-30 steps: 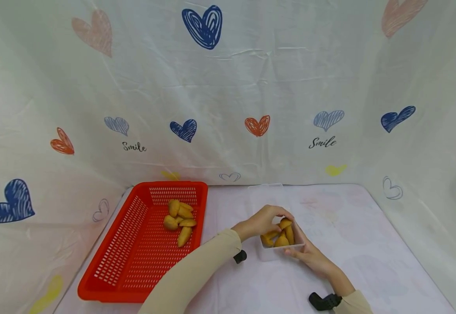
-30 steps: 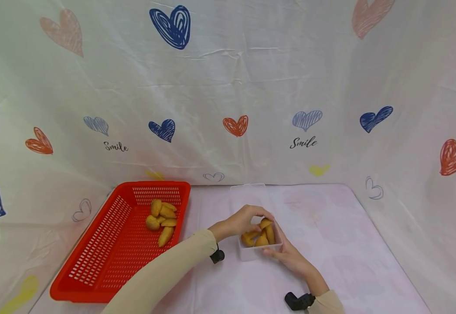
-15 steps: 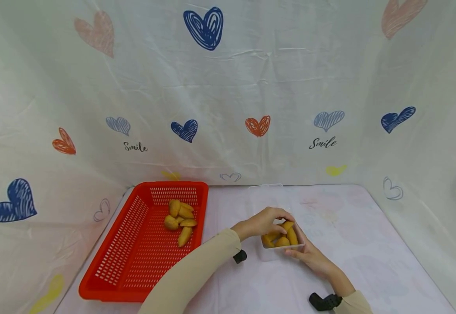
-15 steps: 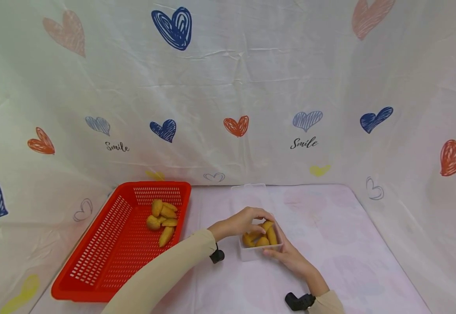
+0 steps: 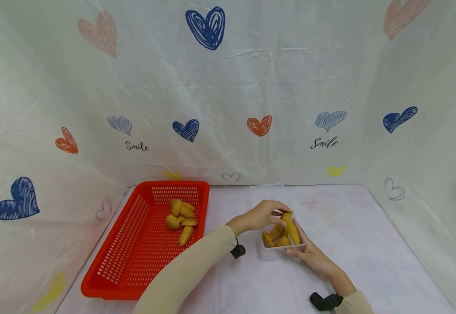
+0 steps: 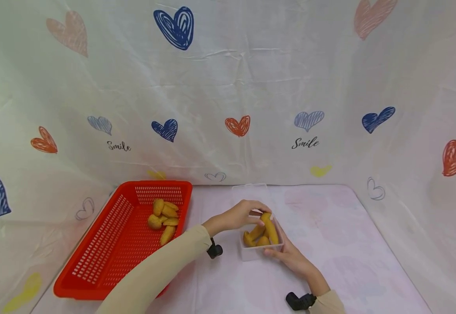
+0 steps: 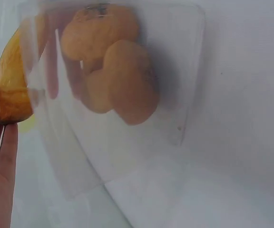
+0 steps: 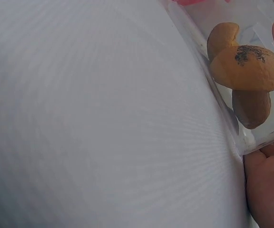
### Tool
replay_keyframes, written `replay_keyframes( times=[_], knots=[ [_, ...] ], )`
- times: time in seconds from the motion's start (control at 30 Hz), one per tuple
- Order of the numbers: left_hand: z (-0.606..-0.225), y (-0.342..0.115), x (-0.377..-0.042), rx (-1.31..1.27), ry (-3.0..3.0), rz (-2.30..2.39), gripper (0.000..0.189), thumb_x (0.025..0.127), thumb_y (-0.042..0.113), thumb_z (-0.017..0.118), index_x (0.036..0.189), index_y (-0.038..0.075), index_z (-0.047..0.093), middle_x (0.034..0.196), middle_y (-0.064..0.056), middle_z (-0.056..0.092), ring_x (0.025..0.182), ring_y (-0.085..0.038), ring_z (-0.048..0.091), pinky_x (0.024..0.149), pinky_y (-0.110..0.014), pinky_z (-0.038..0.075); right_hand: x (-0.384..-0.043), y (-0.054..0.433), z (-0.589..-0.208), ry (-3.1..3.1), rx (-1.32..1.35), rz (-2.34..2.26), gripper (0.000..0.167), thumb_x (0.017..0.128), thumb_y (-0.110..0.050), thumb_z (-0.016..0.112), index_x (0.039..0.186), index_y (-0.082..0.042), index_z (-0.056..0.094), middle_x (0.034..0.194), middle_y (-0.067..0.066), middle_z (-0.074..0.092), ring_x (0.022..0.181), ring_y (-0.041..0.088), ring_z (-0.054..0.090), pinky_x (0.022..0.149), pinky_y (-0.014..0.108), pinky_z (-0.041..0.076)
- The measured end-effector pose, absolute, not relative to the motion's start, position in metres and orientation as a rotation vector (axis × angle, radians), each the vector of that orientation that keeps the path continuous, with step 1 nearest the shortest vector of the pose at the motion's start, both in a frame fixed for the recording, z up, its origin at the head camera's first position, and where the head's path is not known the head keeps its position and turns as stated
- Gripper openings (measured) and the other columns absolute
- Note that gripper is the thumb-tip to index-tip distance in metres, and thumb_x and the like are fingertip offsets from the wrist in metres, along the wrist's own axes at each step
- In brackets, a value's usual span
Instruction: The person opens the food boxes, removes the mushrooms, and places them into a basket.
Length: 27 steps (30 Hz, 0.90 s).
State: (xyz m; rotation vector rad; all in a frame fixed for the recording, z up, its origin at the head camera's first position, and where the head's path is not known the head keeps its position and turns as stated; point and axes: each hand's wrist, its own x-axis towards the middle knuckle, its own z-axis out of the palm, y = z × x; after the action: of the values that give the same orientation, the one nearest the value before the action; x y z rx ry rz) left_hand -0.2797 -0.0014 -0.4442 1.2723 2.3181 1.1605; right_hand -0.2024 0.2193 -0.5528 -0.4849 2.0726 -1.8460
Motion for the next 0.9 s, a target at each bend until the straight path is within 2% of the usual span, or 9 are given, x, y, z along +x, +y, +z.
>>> replay_keyframes(
  times=[0.07, 0.2, 0.37, 0.6, 0.9],
  knots=[
    [-0.44, -0.005, -0.28, 1.263, 2.311, 1.191, 0.04, 0.09, 0.004, 0.07, 0.129, -0.001, 0.062, 0.128, -0.01, 0.063, 0.117, -0.011, 0.058, 0.097, -0.02, 0.048, -0.202, 0.219, -0.552, 2.077, -0.477, -1.853, 0.099, 0.097, -0.008, 0.064, 0.16, -0.033, -0.009, 0.164, 0.008, -0.02, 0.148, 0.036, -0.016, 0.113, 0.065, -0.003],
    [-0.431, -0.015, -0.281, 1.255, 2.306, 1.243, 0.041, 0.089, 0.004, 0.071, 0.129, -0.002, 0.062, 0.128, -0.011, 0.063, 0.117, -0.013, 0.059, 0.097, -0.021, 0.049, -0.203, 0.218, -0.551, 2.103, -0.456, -1.84, 0.099, 0.097, -0.01, 0.065, 0.16, -0.029, -0.009, 0.165, 0.01, -0.018, 0.148, 0.038, -0.016, 0.11, 0.072, -0.004],
    [-0.419, -0.033, -0.282, 1.219, 2.282, 1.34, 0.042, 0.088, 0.003, 0.072, 0.129, -0.001, 0.063, 0.126, -0.011, 0.064, 0.115, -0.013, 0.06, 0.097, -0.025, 0.05, -0.203, 0.217, -0.551, 2.129, -0.459, -1.822, 0.099, 0.097, -0.009, 0.065, 0.16, -0.021, -0.01, 0.165, 0.014, -0.012, 0.149, 0.038, -0.012, 0.112, 0.068, -0.004],
    [-0.398, -0.064, -0.28, 1.14, 2.345, 1.377, 0.045, 0.088, 0.008, 0.073, 0.131, 0.001, 0.062, 0.127, -0.008, 0.064, 0.116, -0.015, 0.059, 0.096, -0.022, 0.05, -0.202, 0.218, -0.55, 2.159, -0.427, -1.788, 0.101, 0.096, -0.01, 0.067, 0.16, -0.024, -0.009, 0.166, 0.012, -0.009, 0.15, 0.034, -0.01, 0.115, 0.059, -0.002],
    [-0.374, -0.124, -0.27, 1.064, 2.418, 1.483, 0.047, 0.089, 0.003, 0.071, 0.134, 0.0, 0.06, 0.128, -0.013, 0.063, 0.12, -0.028, 0.06, 0.098, -0.029, 0.05, -0.201, 0.218, -0.551, 2.157, -0.494, -1.801, 0.1, 0.097, -0.01, 0.066, 0.16, -0.024, -0.011, 0.165, 0.015, -0.01, 0.149, 0.039, -0.011, 0.112, 0.065, -0.001]
  ],
)
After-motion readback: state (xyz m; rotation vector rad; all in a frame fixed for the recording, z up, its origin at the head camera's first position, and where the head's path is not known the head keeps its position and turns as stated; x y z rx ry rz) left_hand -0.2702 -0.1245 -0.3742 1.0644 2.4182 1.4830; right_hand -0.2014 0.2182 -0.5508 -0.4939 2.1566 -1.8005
